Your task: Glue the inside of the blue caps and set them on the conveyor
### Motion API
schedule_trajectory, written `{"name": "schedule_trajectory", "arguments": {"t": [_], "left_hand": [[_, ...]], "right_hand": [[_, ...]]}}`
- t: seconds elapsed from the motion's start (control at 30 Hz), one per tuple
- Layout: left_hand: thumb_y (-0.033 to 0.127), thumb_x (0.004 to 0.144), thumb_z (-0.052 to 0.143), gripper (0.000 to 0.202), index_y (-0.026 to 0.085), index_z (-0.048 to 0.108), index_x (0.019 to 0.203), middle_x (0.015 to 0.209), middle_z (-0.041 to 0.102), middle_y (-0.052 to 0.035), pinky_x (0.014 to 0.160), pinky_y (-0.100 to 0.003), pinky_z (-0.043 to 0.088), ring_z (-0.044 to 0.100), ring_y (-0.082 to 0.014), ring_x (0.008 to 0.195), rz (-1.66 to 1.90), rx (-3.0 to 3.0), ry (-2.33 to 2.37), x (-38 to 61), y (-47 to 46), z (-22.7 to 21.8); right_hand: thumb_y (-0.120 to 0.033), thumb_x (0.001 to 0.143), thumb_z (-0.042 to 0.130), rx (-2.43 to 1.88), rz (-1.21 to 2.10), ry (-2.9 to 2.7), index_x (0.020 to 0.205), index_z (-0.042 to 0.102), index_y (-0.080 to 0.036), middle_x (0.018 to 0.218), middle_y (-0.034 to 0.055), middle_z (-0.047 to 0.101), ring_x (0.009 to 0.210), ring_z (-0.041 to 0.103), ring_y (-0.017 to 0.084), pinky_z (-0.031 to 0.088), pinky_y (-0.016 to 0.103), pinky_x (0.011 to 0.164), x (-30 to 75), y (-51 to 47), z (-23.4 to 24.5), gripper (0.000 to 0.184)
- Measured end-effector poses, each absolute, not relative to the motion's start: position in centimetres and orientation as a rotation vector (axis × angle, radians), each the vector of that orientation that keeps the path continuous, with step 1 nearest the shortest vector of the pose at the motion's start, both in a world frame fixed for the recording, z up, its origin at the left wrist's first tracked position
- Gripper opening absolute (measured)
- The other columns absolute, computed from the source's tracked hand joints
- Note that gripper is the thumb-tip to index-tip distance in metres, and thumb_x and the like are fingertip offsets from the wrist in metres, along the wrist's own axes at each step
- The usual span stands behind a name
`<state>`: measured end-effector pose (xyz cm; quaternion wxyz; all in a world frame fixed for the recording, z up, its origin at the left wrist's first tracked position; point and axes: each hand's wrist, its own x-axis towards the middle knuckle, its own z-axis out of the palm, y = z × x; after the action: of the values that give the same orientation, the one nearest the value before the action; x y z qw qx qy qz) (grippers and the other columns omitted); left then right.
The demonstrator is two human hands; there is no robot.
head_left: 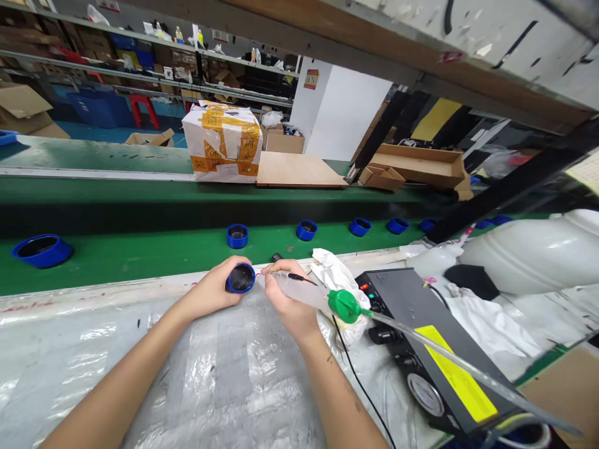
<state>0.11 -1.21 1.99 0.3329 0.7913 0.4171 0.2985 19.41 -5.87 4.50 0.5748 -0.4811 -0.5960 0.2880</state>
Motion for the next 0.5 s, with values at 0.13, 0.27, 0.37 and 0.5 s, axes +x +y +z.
{"name": "schedule_trajectory", "arguments": {"t": [0.13, 0.27, 0.37, 0.5], "left_hand": [[0.021, 0.075, 0.063, 0.046, 0.022, 0.056, 0.121, 0.122, 0.066, -0.0059, 0.098, -0.039, 0.051, 0.065, -0.026, 0.112, 0.766, 2.067, 1.1, 0.03, -1.19, 2.14], [0.021, 0.076, 0.063, 0.046, 0.023, 0.055, 0.121, 0.123, 0.066, -0.0056, 0.098, -0.038, 0.052, 0.065, -0.0262, 0.112, 0.748, 2.072, 1.106, -0.01, -1.19, 2.16], [0.021, 0.076, 0.064, 0.047, 0.023, 0.055, 0.122, 0.124, 0.066, -0.0057, 0.099, -0.039, 0.052, 0.065, -0.0263, 0.113, 0.746, 2.065, 1.115, 0.22, -1.27, 1.98], [0.025, 0.078, 0.066, 0.046, 0.024, 0.056, 0.123, 0.128, 0.062, -0.0076, 0.107, -0.042, 0.049, 0.061, -0.0278, 0.122, 0.808, 2.105, 1.122, -0.24, -1.05, 2.04]], "right_hand": [[-0.026, 0.084, 0.069, -1.139, 0.688, -1.399, 0.084, 0.069, -0.022, 0.084, 0.0037, 0.078, 0.08, 0.073, 0.022, 0.056, 0.034, 0.078, 19.44, -5.81, 4.61, 0.003], [-0.023, 0.082, 0.069, -1.13, 0.723, -1.402, 0.081, 0.068, -0.022, 0.081, 0.0032, 0.077, 0.078, 0.072, 0.022, 0.055, 0.034, 0.076, 19.37, -5.72, 4.88, 0.002], [-0.024, 0.081, 0.069, -1.126, 0.741, -1.366, 0.079, 0.067, -0.022, 0.079, 0.0027, 0.075, 0.076, 0.07, 0.021, 0.054, 0.033, 0.074, 19.38, -5.66, 5.09, 0.003], [-0.032, 0.084, 0.069, -1.117, 0.84, -1.209, 0.089, 0.063, -0.024, 0.088, 0.0018, 0.077, 0.057, 0.061, 0.015, 0.048, 0.028, 0.055, 19.79, -5.4, 4.9, 0.012]]}}
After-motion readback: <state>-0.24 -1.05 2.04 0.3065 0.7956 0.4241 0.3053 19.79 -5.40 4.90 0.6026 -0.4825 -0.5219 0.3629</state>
